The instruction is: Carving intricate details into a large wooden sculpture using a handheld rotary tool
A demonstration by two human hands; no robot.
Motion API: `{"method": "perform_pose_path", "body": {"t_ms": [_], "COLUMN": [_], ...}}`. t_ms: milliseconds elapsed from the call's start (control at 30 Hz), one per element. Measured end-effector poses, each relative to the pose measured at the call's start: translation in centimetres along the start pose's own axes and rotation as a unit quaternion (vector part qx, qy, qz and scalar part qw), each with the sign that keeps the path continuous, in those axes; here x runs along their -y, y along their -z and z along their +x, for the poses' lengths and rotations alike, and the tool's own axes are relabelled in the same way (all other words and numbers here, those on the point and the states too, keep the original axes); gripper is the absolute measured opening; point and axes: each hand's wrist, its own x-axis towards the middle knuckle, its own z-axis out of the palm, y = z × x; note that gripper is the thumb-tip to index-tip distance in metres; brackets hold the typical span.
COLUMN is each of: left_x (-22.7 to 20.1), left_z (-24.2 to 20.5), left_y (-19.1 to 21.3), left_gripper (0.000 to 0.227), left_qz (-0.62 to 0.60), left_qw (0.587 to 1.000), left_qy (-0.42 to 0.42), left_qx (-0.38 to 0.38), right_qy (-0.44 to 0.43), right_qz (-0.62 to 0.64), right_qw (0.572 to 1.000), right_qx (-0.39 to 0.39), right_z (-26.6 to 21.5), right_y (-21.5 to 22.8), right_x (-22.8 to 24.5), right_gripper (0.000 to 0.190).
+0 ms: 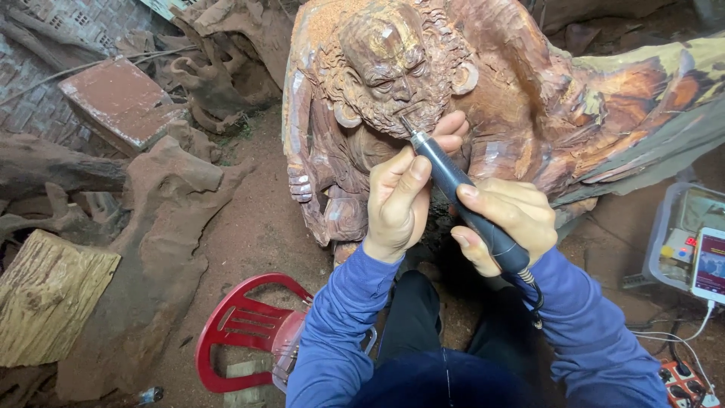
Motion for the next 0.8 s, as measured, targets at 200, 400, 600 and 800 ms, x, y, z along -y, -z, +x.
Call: {"method": "perform_pose_path", "body": {"t_ms": [200,400,600,800], "left_x": [-0.09,-0.14,-0.24,-0.13], "left_z": [0.08,0.15,0.17,0.17], "left_y": [-0.07,-0.55,-0.21,-0.34], "left_gripper": [0.038,0.037,0.037,0.037], "left_qz": [0.009,0.033,0.035,0.036], "left_qw": [1.0,0.999,0.999,0.999], "left_qy": [-0.001,0.002,0.004,0.003], "left_qx": [0.004,0.003,0.008,0.007], "right_qy": [0.003,-0.011,-0.002,-0.002], "right_qz": [0.0,-0.004,-0.003,-0.006], "right_qw": [1.0,1.0,1.0,1.0], "right_qx": [-0.003,-0.001,-0.003,-0.002], "right_z": [-0.25,-0.2,-0.12,-0.23], "right_y": [0.19,0.42,0.23,0.59], "right_x": [-0.16,0.32,0.08,0.19], "right_gripper": [0.034,0.035,0.034,0.033]}}
